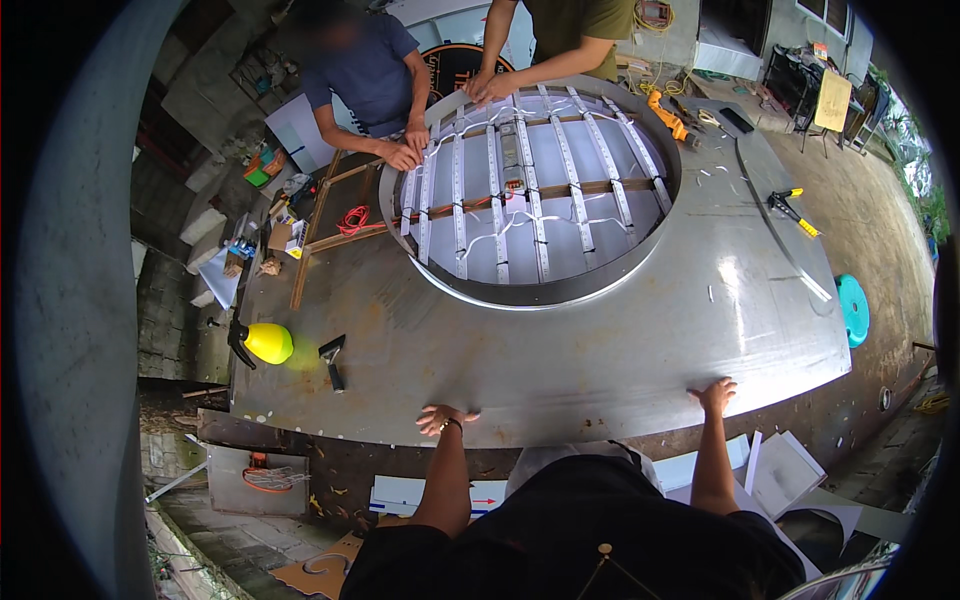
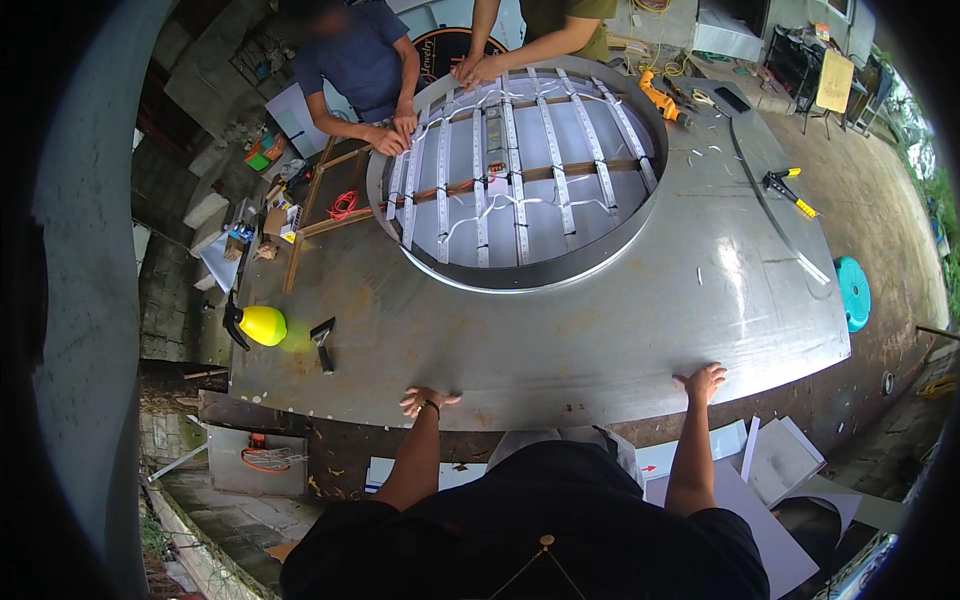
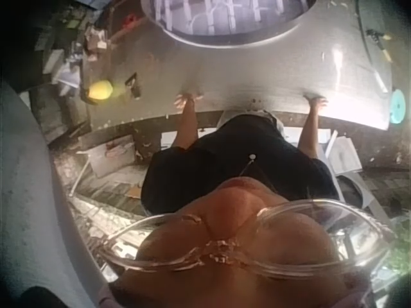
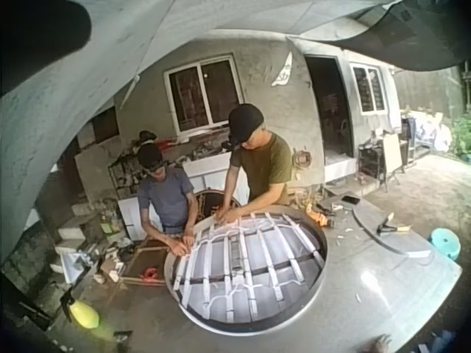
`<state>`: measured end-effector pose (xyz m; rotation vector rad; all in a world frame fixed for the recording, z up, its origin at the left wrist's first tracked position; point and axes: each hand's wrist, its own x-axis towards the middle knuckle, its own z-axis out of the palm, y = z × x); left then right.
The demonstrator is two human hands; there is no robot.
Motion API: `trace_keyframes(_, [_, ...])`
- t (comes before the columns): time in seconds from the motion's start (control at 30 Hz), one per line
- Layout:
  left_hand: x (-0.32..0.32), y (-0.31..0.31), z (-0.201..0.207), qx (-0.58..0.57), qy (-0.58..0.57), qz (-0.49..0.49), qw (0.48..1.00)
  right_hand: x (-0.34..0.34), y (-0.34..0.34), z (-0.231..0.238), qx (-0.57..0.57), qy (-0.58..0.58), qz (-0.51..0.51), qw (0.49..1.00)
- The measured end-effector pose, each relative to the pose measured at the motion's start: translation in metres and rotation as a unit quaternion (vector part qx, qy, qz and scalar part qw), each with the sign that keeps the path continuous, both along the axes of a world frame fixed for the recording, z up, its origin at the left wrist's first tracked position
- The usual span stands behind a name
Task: Collaboratively assembling a large metal sign with internal LED lighting components.
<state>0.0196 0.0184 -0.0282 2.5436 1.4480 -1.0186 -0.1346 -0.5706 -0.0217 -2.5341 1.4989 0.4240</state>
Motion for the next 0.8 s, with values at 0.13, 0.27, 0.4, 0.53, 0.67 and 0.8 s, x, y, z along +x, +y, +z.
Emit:
trace_keyframes(0.13, [-0.001,0.004,-0.008,0.002,-0.022,0.005,1.000,0.000,0.002,0.001,0.002,0.003,0.004,1.000])
trace_keyframes(0.27, [0.005,0.016,-0.041,0.027,0.016,-0.009,0.999,0.000,0.002,0.001,-0.007,-0.014,0.011,1.000])
trace_keyframes(0.4, [0.015,0.025,-0.061,0.052,0.080,0.003,0.995,0.002,0.003,-0.001,-0.005,-0.023,0.012,1.000])
trace_keyframes(0.53, [0.003,-0.003,-0.016,-0.013,-0.013,0.009,1.000,-0.007,-0.005,-0.007,-0.015,-0.007,0.001,1.000])
trace_keyframes(0.67, [0.001,0.006,-0.005,-0.007,-0.017,0.019,1.000,0.000,0.000,-0.005,-0.015,0.003,0.019,1.000])
trace_keyframes(0.8, [0.000,0.004,-0.004,-0.013,-0.017,0.020,1.000,0.000,0.000,-0.004,-0.014,0.002,0.017,1.000])
